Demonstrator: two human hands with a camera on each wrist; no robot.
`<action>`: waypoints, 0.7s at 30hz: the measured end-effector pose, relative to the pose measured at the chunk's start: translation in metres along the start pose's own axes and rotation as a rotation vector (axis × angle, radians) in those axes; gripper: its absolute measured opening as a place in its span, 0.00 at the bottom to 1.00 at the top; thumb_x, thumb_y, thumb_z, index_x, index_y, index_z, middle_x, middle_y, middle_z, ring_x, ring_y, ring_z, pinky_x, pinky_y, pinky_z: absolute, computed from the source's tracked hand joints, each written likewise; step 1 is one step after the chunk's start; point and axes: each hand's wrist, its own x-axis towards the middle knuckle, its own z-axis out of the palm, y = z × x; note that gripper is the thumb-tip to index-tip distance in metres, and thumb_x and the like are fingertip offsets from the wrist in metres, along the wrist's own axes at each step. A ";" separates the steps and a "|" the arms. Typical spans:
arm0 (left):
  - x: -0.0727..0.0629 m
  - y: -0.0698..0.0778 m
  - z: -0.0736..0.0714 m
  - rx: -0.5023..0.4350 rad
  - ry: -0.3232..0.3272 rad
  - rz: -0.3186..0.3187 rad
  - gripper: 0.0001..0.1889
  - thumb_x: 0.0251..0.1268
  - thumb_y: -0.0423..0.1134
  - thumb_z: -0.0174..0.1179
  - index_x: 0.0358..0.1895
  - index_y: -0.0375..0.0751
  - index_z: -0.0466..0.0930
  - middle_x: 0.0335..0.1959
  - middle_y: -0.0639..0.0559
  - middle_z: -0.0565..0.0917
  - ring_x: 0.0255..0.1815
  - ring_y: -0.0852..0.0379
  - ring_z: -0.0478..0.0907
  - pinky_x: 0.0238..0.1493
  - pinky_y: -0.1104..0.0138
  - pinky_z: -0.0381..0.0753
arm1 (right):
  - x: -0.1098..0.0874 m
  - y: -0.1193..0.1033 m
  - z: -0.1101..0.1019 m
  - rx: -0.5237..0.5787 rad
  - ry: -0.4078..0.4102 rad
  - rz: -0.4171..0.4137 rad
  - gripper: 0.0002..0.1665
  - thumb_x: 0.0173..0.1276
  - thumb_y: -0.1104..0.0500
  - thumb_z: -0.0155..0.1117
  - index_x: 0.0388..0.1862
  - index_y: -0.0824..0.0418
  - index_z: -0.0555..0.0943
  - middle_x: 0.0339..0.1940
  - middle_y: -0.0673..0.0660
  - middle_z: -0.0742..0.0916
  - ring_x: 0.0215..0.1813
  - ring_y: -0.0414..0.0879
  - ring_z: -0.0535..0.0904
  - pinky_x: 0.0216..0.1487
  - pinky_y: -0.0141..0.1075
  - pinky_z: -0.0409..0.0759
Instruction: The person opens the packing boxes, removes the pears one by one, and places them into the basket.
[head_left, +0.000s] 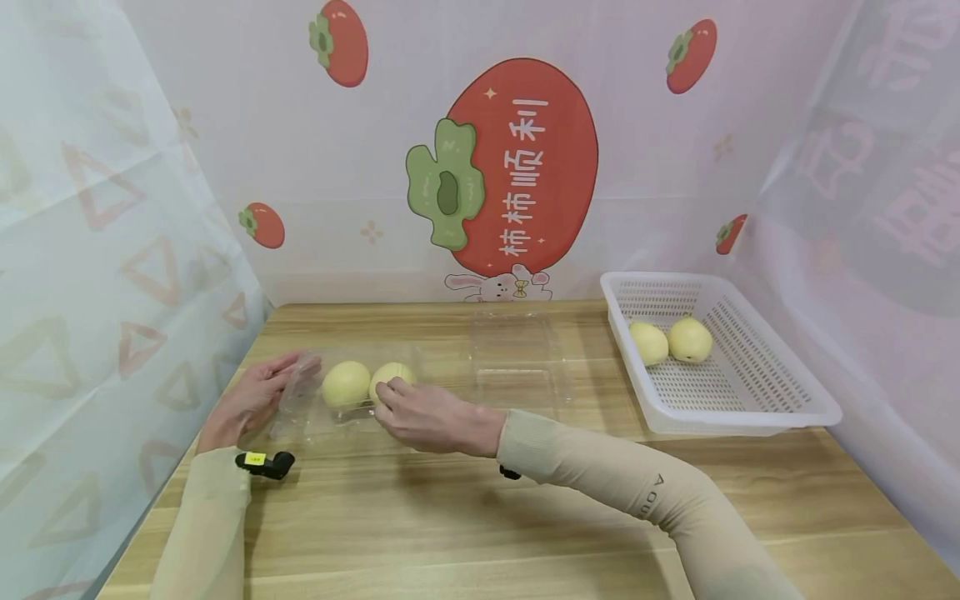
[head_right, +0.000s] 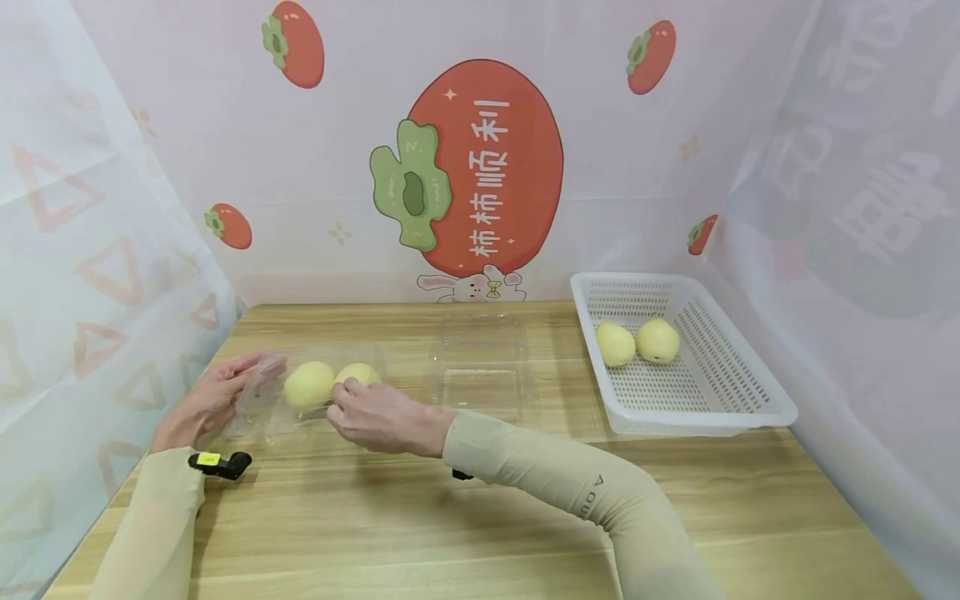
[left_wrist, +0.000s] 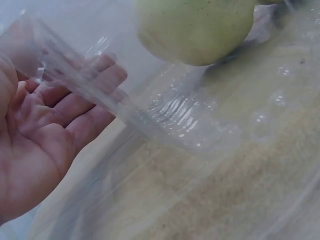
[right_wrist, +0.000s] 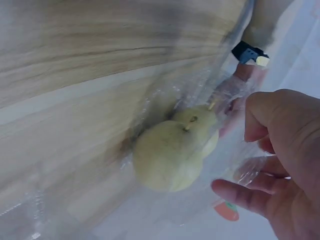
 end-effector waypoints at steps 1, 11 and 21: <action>0.000 0.000 0.000 0.007 -0.002 0.003 0.35 0.78 0.36 0.47 0.77 0.27 0.39 0.63 0.57 0.78 0.61 0.73 0.76 0.57 0.80 0.76 | 0.000 0.000 0.002 0.010 0.018 0.010 0.12 0.75 0.63 0.42 0.36 0.53 0.73 0.42 0.50 0.79 0.38 0.42 0.73 0.30 0.26 0.77; 0.003 0.000 0.000 0.062 0.027 -0.033 0.33 0.79 0.38 0.46 0.78 0.32 0.43 0.69 0.55 0.73 0.61 0.74 0.75 0.58 0.79 0.77 | 0.005 -0.002 0.014 -0.078 0.209 0.029 0.15 0.77 0.62 0.38 0.34 0.50 0.71 0.40 0.48 0.79 0.35 0.42 0.73 0.31 0.30 0.68; 0.001 0.000 0.001 0.071 0.044 -0.022 0.32 0.79 0.39 0.46 0.77 0.31 0.47 0.61 0.64 0.80 0.60 0.74 0.75 0.57 0.79 0.77 | 0.022 -0.008 0.016 -0.048 0.176 0.004 0.15 0.79 0.60 0.39 0.35 0.50 0.72 0.40 0.47 0.79 0.38 0.40 0.74 0.34 0.28 0.73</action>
